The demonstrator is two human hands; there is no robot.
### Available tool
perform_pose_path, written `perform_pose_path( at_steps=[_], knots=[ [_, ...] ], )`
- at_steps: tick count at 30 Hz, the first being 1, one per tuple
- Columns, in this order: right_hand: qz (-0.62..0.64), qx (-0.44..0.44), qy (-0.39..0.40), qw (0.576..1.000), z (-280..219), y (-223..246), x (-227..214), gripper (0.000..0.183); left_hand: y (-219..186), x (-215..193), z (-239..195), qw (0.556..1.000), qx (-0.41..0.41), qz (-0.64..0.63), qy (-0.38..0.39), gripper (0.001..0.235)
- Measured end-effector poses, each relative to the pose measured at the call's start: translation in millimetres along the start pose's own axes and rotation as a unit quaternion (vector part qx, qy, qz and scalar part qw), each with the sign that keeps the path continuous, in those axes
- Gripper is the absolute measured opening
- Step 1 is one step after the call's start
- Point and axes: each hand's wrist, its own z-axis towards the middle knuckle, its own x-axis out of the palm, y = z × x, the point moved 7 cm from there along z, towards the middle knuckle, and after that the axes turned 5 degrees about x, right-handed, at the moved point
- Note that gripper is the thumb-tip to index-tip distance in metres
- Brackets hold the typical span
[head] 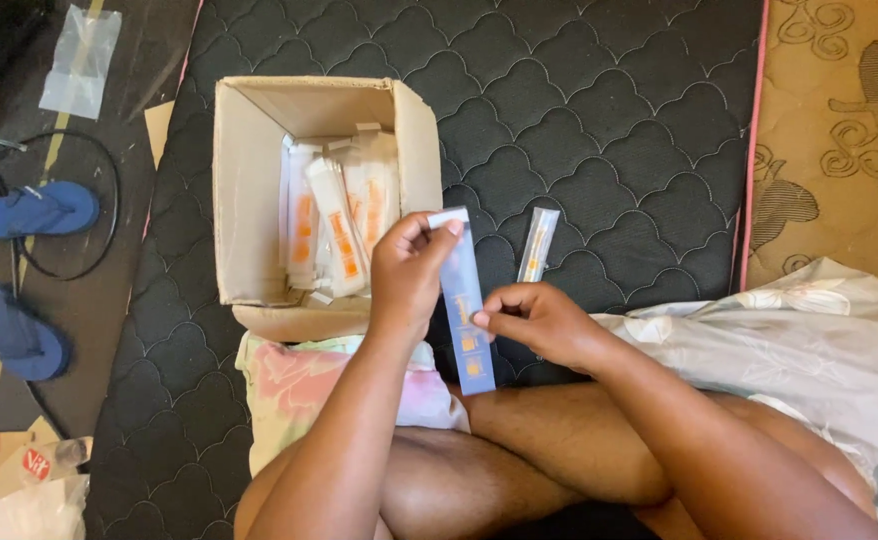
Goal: The person is sitting on a mat, picking up individual printed packaging strips from a cardboard box, inspecting them, and placing them aside.
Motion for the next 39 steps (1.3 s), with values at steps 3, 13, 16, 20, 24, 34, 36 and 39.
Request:
perform_pose_path(
  at_steps=[3, 13, 16, 20, 24, 34, 36, 39],
  knots=[
    [-0.054, 0.011, 0.060, 0.997, -3.3, -0.6, 8.1, 0.010, -21.3, -5.9, 0.3, 0.999, 0.007, -0.010, -0.032, 0.009],
    [-0.108, 0.017, 0.170, 0.979, -12.1, -11.9, 27.5, 0.004, -0.8, -41.0, 23.1, 0.996, 0.032, 0.040, -0.071, 0.009],
    [-0.120, 0.009, 0.181, 0.976, -11.9, -13.0, 28.7, 0.004, 10.2, -41.0, 25.1, 0.998, 0.002, 0.029, -0.062, 0.011],
    [-0.116, 0.013, 0.206, 0.972, -13.9, -12.1, 33.1, 0.007, 15.5, -31.9, 22.0, 0.997, -0.017, -0.035, -0.063, 0.011],
    [-0.113, -0.019, 0.216, 0.969, -18.3, 6.8, 38.9, 0.009, -0.4, -6.8, 7.4, 0.989, -0.038, -0.135, -0.052, 0.011],
    [0.233, -0.034, -0.206, 0.950, 0.7, -27.4, -26.7, 0.022, 26.5, 20.4, -28.1, 0.993, 0.007, 0.087, 0.081, 0.024],
    [0.231, -0.041, -0.263, 0.936, -16.4, 16.1, -20.9, 0.021, 39.7, 32.1, -43.6, 0.978, -0.038, 0.165, 0.121, 0.022],
    [0.226, -0.057, -0.272, 0.934, -15.7, 7.2, -18.5, 0.020, 21.6, 41.4, -45.1, 0.985, -0.002, 0.129, 0.118, 0.024]
  ],
)
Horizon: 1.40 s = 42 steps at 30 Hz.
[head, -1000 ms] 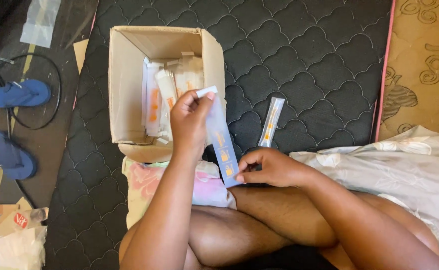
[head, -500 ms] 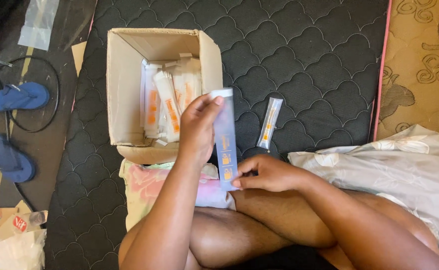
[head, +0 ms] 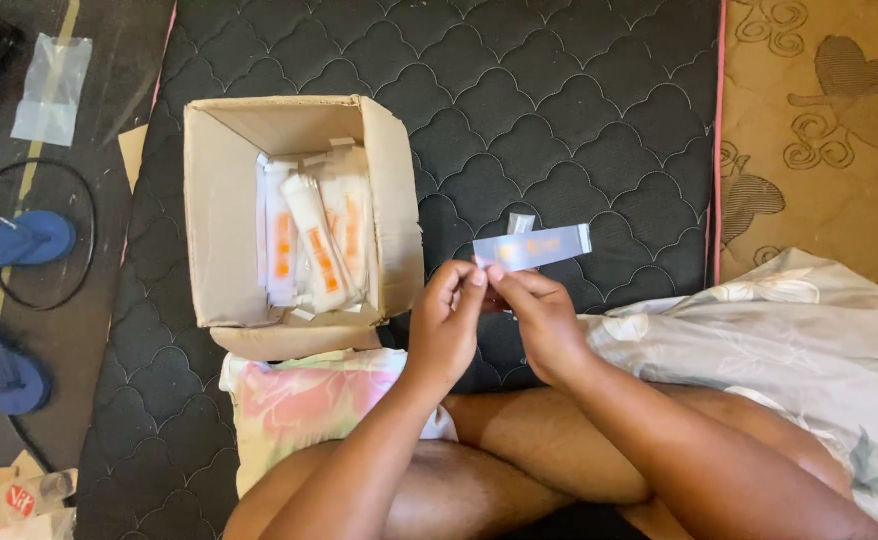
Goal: The person is sitting on a mat, picking up individual printed packaging strips from a cardboard box, inspecting them, and placing them aside.
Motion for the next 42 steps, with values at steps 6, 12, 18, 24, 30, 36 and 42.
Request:
perform_pose_path(
  at_steps=[6, 12, 18, 24, 30, 36, 42],
  knots=[
    [-0.020, -0.032, -0.001, 0.999, 6.9, -9.0, -10.5, 0.019, 7.8, -5.4, 2.4, 0.999, 0.026, 0.020, -0.020, 0.017],
    [0.073, -0.049, -0.040, 0.995, 25.9, -2.1, -30.7, 0.016, 4.2, -20.6, 12.0, 0.998, 0.029, -0.045, -0.035, 0.018],
    [0.150, -0.067, -0.063, 0.984, 46.8, 17.2, -55.3, 0.012, -9.3, -40.3, 18.6, 0.996, 0.020, -0.043, -0.072, 0.018],
    [0.180, -0.084, -0.080, 0.977, 55.0, 29.8, -71.9, 0.012, -9.2, -47.4, 23.2, 0.996, 0.006, -0.037, -0.086, 0.017],
    [0.191, -0.083, -0.091, 0.974, 54.7, 33.1, -71.7, 0.012, -4.8, -49.4, 23.6, 0.994, -0.004, -0.026, -0.110, 0.015],
    [0.184, -0.069, -0.092, 0.976, 47.8, 34.8, -63.9, 0.016, -5.9, -53.5, 22.0, 0.984, -0.019, -0.070, -0.165, 0.009],
    [0.189, -0.064, -0.090, 0.976, 51.3, 27.0, -65.2, 0.016, 4.4, -56.2, 23.3, 0.967, -0.001, -0.165, -0.194, 0.005]
  ],
)
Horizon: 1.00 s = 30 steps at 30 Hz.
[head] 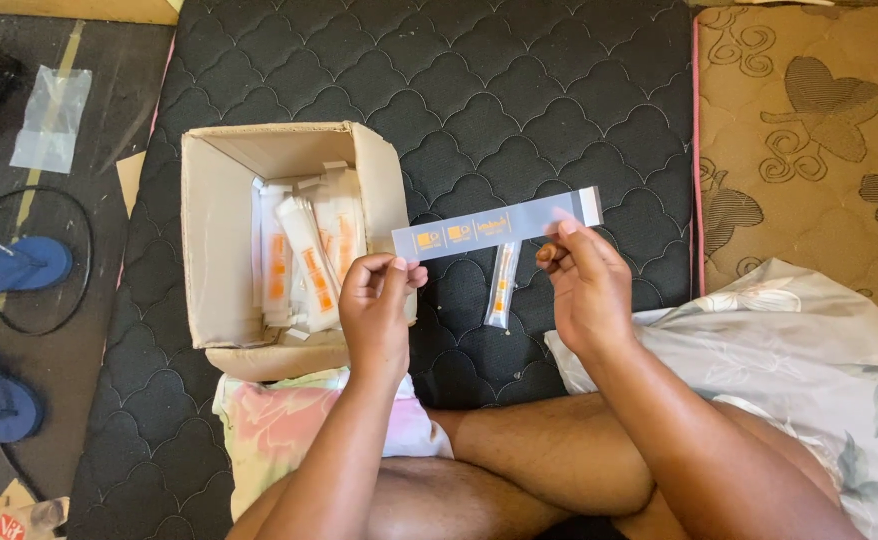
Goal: The person is sitting on a mat, picking up individual printed packaging strips from a cardboard box, inspecting them, and placing them aside.
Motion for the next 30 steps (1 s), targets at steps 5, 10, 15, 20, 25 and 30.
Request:
perform_pose_path(
  at_steps=[5, 10, 15, 20, 25, 30],
  knots=[
    [-0.033, 0.008, 0.001, 0.999, 1.3, -1.3, -0.2, 0.013, -1.5, 0.0, 3.0, 0.999, 0.011, -0.036, 0.004, 0.008],
    [-0.325, -0.135, -0.040, 0.935, -8.6, 19.0, 4.2, 0.066, -18.5, 2.0, 0.5, 0.995, 0.059, 0.060, 0.047, 0.007],
    [-0.458, -0.255, 0.269, 0.808, -33.4, 2.8, 55.1, 0.020, -1.3, 31.9, -11.7, 0.961, 0.104, 0.153, 0.204, 0.008],
    [-0.425, -0.151, 0.260, 0.854, -36.1, -17.2, 48.2, 0.003, 4.1, 37.9, -22.6, 0.963, 0.047, 0.138, 0.224, 0.006],
    [-0.372, -0.043, 0.255, 0.892, -36.6, -27.0, 46.3, 0.007, 17.2, 30.6, -13.2, 0.975, 0.007, 0.089, 0.204, 0.006],
    [-0.413, 0.026, 0.347, 0.841, -42.0, -51.3, 42.3, 0.013, -3.5, 22.0, -4.3, 0.983, 0.002, 0.070, 0.167, 0.005]
  ],
)
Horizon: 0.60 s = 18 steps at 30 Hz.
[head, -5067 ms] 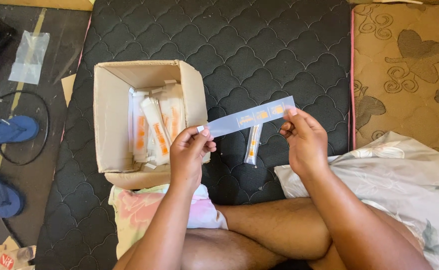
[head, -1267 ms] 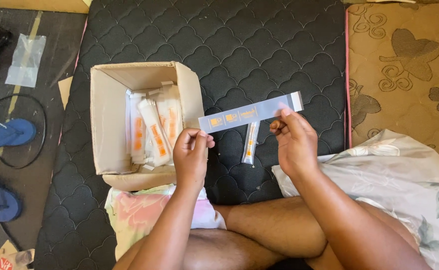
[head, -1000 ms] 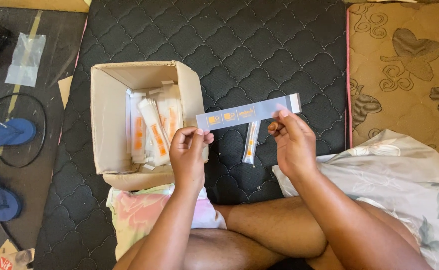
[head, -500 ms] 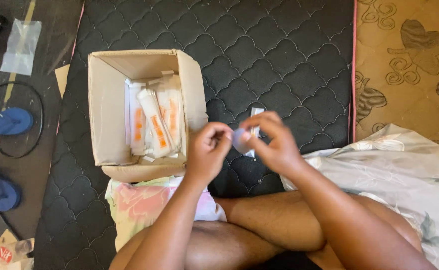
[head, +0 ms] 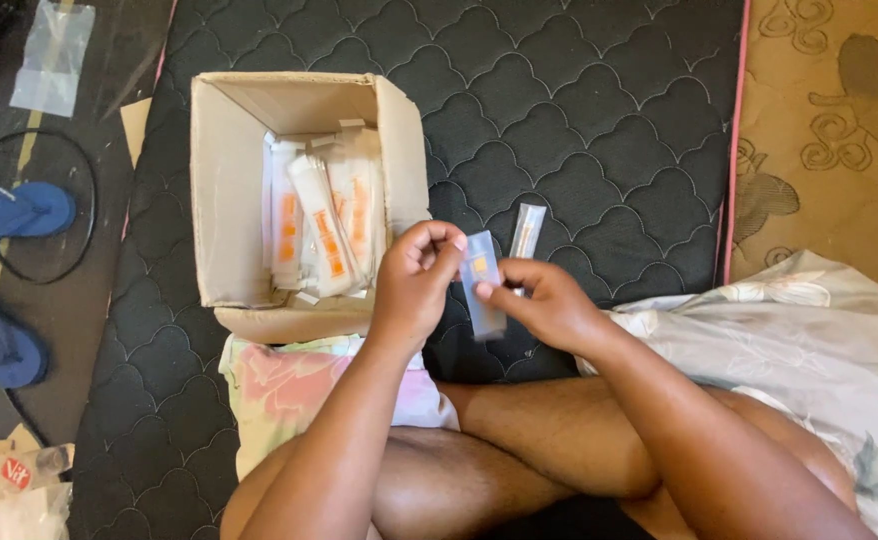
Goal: The person is sitting on a mat, picking up individual printed packaging strips from a cardboard box, inspecting them, and placing them aside.
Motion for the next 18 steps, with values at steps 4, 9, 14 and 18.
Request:
perform_pose_path(
  at_steps=[4, 9, 14, 18],
  knots=[
    [-0.023, 0.006, 0.068, 0.997, -7.3, 13.9, 12.1, 0.011, -8.2, -13.2, 8.7, 1.000, 0.009, 0.002, -0.018, 0.007],
    [-0.053, -0.013, 0.141, 0.988, -11.1, 11.5, 24.9, 0.014, -24.0, -28.3, 13.8, 0.999, 0.028, 0.011, -0.044, 0.006],
    [-0.070, -0.018, 0.214, 0.974, -18.5, 31.6, 31.4, 0.014, -28.6, -36.8, 17.3, 0.998, 0.023, 0.026, -0.055, 0.007],
    [-0.066, -0.008, 0.270, 0.961, -24.5, 33.8, 38.6, 0.011, -30.6, -41.0, 18.1, 0.997, 0.023, 0.045, -0.063, 0.007]
  ],
)
